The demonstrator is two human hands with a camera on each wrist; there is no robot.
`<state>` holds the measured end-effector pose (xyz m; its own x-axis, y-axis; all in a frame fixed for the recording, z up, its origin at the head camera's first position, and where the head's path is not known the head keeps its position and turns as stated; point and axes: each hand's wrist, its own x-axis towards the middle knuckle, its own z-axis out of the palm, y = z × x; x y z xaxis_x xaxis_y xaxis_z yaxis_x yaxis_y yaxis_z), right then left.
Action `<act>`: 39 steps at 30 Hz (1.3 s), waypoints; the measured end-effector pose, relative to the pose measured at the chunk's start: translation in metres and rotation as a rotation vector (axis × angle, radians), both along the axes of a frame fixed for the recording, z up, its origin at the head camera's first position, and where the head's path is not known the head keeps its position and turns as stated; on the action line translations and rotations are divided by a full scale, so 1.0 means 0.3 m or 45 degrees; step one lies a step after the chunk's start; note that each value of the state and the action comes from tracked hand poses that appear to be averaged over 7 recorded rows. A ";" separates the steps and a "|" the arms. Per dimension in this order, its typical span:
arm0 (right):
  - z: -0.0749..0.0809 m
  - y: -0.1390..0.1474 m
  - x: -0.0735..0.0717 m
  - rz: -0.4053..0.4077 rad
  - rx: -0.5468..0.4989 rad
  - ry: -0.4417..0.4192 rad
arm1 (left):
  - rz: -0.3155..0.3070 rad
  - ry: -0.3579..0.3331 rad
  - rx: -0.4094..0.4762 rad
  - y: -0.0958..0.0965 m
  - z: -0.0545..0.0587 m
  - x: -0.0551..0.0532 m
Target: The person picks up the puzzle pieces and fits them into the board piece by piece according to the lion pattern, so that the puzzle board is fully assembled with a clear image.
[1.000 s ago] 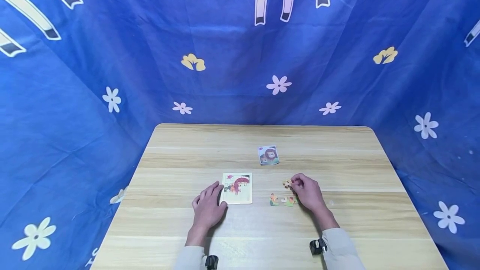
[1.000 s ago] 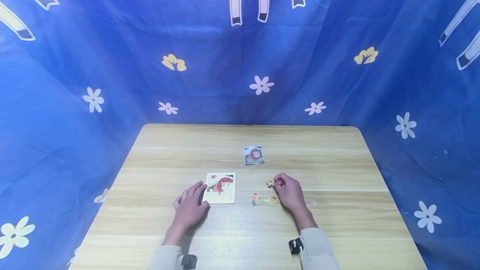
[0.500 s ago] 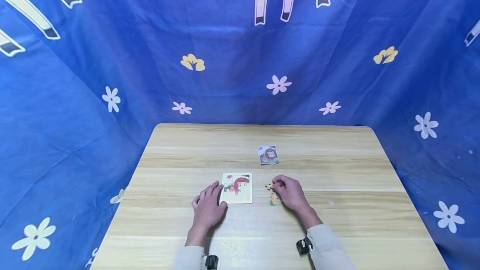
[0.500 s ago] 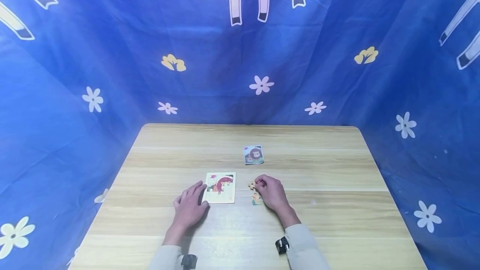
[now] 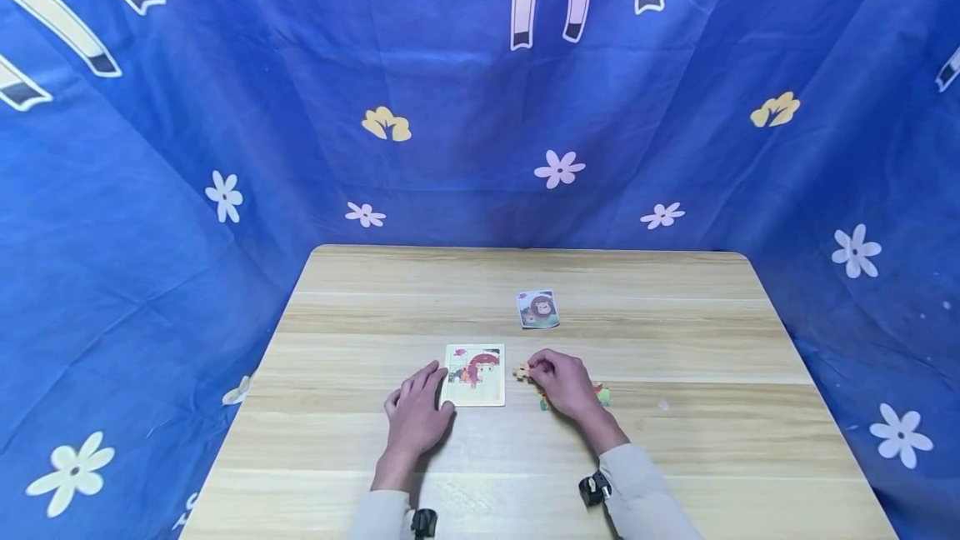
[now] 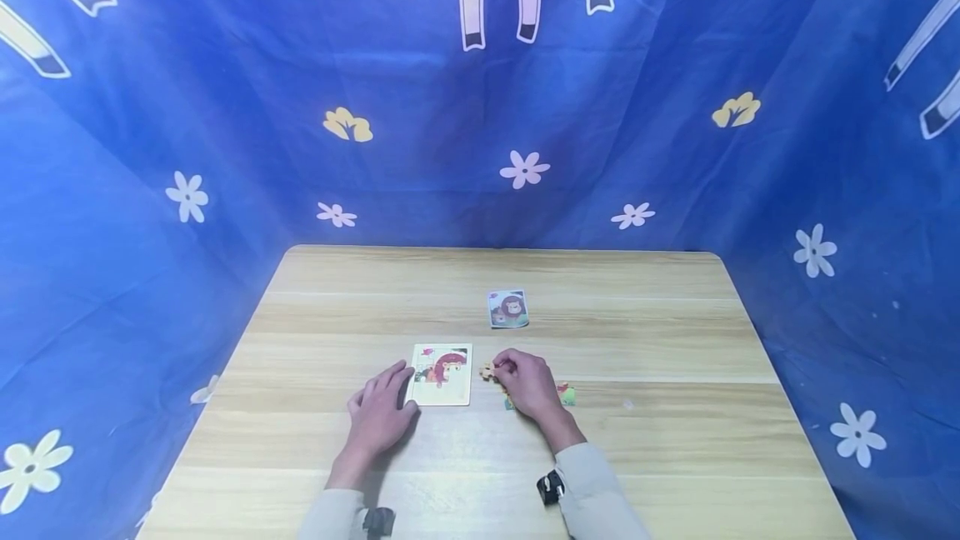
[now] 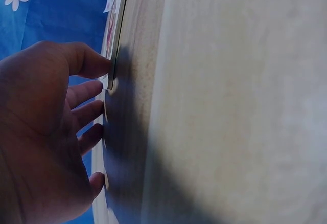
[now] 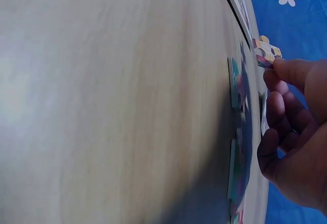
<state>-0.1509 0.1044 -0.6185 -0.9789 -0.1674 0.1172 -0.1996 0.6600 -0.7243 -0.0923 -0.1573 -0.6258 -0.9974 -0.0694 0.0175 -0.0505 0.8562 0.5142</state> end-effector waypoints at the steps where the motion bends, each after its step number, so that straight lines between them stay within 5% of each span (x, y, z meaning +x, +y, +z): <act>1: 0.002 -0.006 0.000 0.003 0.002 0.002 | 0.001 0.001 0.000 0.000 0.000 0.000; 19: -0.011 -0.134 0.008 0.127 0.087 0.092 | 0.000 -0.007 -0.006 0.002 0.000 0.005; 39: -0.018 -0.180 -0.008 0.076 0.184 0.149 | 0.000 0.020 -0.002 0.009 -0.010 0.006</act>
<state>-0.1534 0.0503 -0.6238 -0.9478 -0.2483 0.1999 -0.3188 0.7398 -0.5926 -0.0905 -0.1547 -0.6286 -0.9971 -0.0691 0.0330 -0.0424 0.8569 0.5137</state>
